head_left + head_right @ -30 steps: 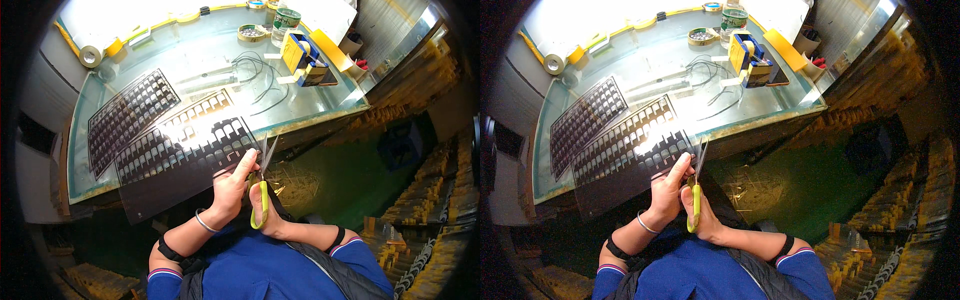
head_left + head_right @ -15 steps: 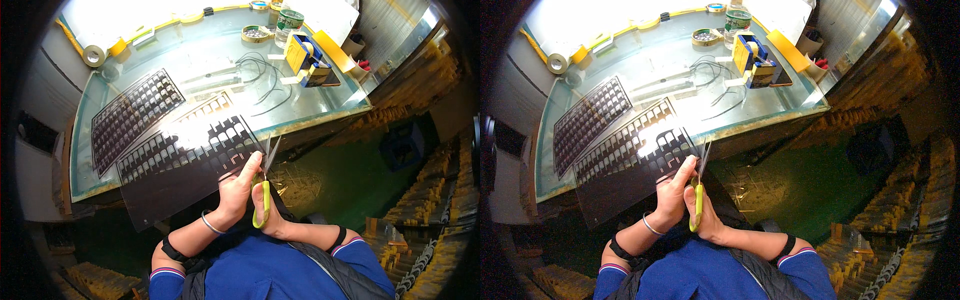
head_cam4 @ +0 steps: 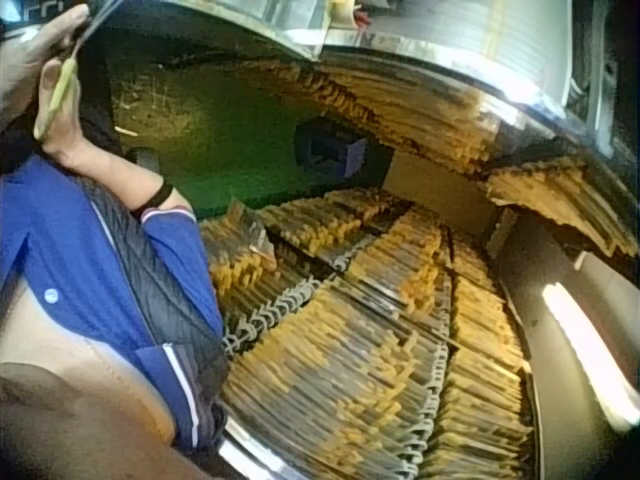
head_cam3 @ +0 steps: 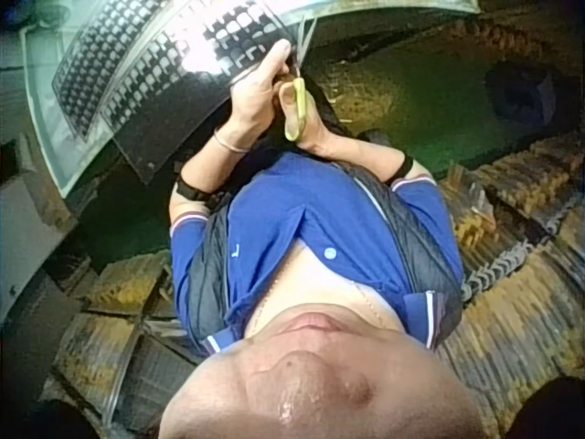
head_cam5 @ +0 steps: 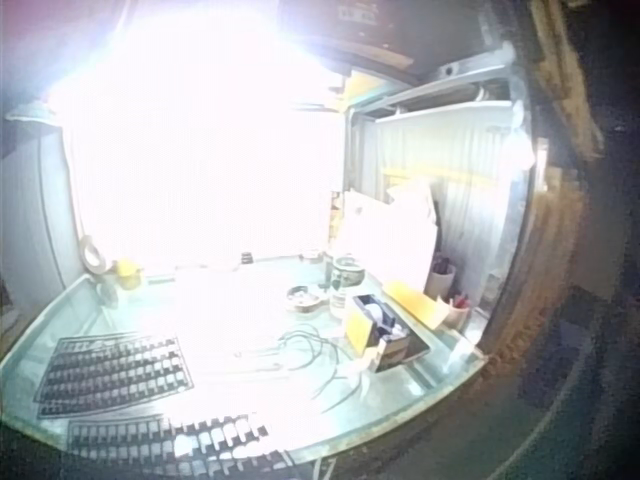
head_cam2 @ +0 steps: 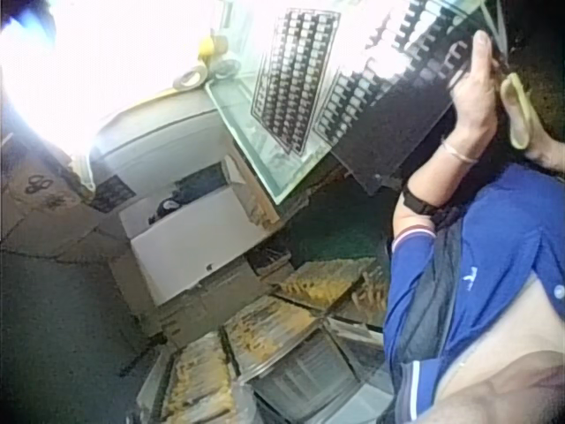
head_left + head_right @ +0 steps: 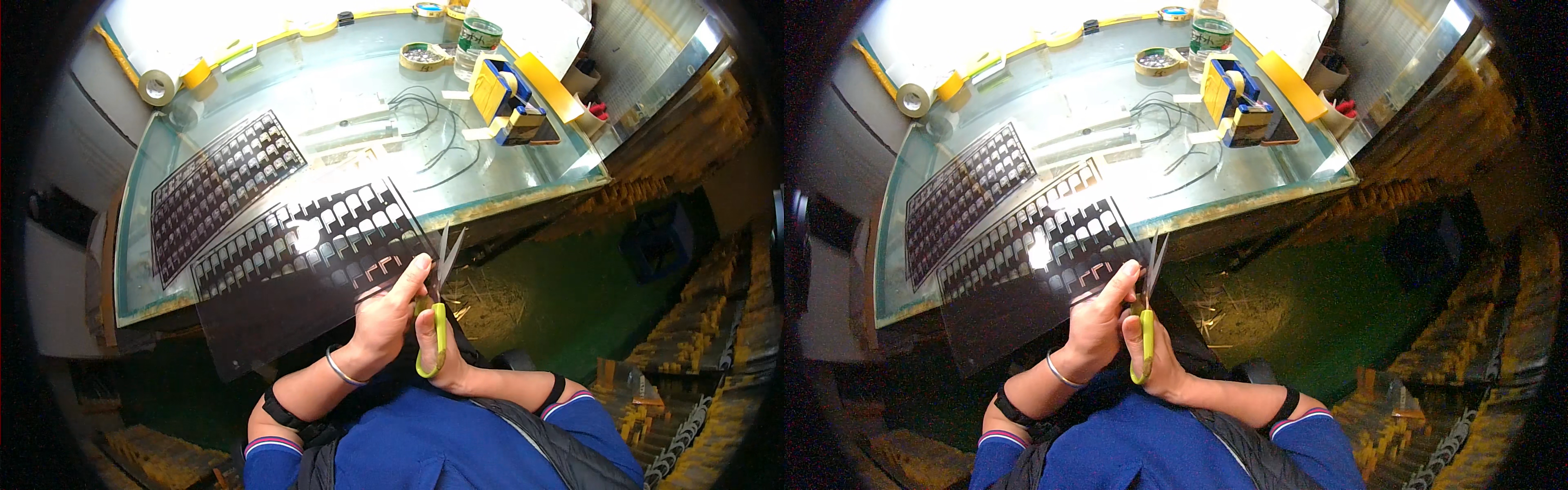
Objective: Cutting several metal grids into smaller pieces using scissors on a glass table.
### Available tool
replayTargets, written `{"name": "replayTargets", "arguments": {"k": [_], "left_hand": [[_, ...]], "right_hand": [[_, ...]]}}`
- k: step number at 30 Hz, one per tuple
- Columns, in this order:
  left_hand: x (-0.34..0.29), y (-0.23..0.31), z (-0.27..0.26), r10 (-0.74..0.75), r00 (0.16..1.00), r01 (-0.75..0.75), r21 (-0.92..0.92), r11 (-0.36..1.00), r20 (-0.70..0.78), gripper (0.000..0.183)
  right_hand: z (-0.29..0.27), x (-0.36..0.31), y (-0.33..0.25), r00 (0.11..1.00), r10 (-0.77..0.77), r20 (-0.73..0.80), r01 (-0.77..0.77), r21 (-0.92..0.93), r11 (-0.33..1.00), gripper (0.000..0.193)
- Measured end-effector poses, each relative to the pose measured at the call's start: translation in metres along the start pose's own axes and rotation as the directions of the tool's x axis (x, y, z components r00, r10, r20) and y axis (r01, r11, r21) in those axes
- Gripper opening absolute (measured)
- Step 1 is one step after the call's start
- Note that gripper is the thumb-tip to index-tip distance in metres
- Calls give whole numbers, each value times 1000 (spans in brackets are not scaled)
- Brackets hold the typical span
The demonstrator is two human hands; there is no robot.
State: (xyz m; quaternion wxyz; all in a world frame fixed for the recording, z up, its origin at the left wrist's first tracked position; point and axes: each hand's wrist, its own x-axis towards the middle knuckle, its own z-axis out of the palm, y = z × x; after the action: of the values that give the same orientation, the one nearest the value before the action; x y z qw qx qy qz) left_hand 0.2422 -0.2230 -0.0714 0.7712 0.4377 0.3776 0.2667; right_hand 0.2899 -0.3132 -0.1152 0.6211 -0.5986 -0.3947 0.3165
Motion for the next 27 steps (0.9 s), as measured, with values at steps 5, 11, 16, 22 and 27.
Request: {"name": "replayTargets", "arguments": {"k": [5,11,16,22,27], "left_hand": [[3,-2,-7,76,996,-77,34,996,36,38],[1,3,-9,116,990,-117,3,993,84,38],[1,9,-19,128,979,-136,37,990,160,20],[-1,13,-29,60,984,-74,81,994,168,12],[2,10,-35,34,977,-51,78,996,209,14]], "right_hand": [[-7,-4,-1,979,149,141,-166,114,980,44],[-8,-8,-2,965,209,160,-237,179,955,53],[-18,-11,-11,951,231,204,-265,157,951,48],[-32,-12,-15,922,312,231,-328,37,944,38],[-40,-11,-25,896,370,245,-372,-43,927,36]]}}
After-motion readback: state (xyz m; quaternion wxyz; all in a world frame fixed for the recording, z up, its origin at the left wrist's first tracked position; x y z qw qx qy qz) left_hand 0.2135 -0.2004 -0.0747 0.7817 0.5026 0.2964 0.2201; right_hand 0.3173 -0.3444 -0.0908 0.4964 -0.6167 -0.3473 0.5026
